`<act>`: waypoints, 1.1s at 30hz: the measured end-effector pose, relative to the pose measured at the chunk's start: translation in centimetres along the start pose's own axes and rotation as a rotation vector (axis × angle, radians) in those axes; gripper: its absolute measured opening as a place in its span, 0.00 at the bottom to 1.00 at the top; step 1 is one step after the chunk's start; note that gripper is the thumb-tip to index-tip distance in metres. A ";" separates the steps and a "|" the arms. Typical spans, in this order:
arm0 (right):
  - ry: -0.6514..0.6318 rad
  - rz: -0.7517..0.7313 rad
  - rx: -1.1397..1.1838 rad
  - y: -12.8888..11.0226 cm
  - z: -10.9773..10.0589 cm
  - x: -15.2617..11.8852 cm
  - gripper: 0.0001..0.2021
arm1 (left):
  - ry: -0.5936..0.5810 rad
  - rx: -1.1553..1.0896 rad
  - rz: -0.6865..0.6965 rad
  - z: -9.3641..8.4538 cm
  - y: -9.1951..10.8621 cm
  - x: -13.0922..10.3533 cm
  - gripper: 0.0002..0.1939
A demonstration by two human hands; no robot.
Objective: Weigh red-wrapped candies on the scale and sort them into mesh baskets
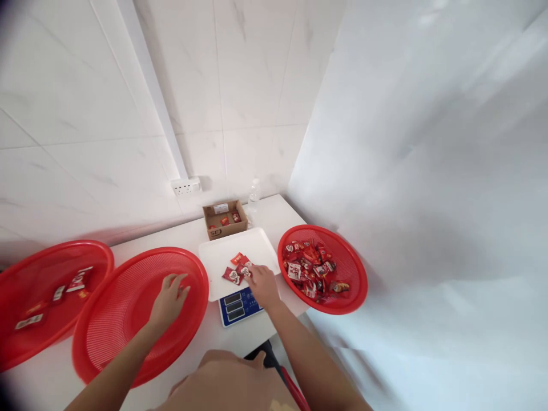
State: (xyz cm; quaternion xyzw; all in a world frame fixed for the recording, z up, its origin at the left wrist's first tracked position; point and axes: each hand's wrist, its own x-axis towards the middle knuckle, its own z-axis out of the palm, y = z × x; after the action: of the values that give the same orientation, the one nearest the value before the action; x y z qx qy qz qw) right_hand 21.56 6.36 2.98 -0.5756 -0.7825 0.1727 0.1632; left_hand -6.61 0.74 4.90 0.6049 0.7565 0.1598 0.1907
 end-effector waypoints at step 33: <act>0.012 0.254 0.210 -1.1 2.5 4.5 0.12 | -0.438 0.215 0.022 5.0 1.4 -6.1 0.32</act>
State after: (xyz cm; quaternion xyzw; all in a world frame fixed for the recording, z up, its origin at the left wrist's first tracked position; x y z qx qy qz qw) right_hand 18.20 10.12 1.50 -0.6506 -0.6801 0.2694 0.2040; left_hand -1.82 -4.87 1.81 0.6499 0.7032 -0.0543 0.2831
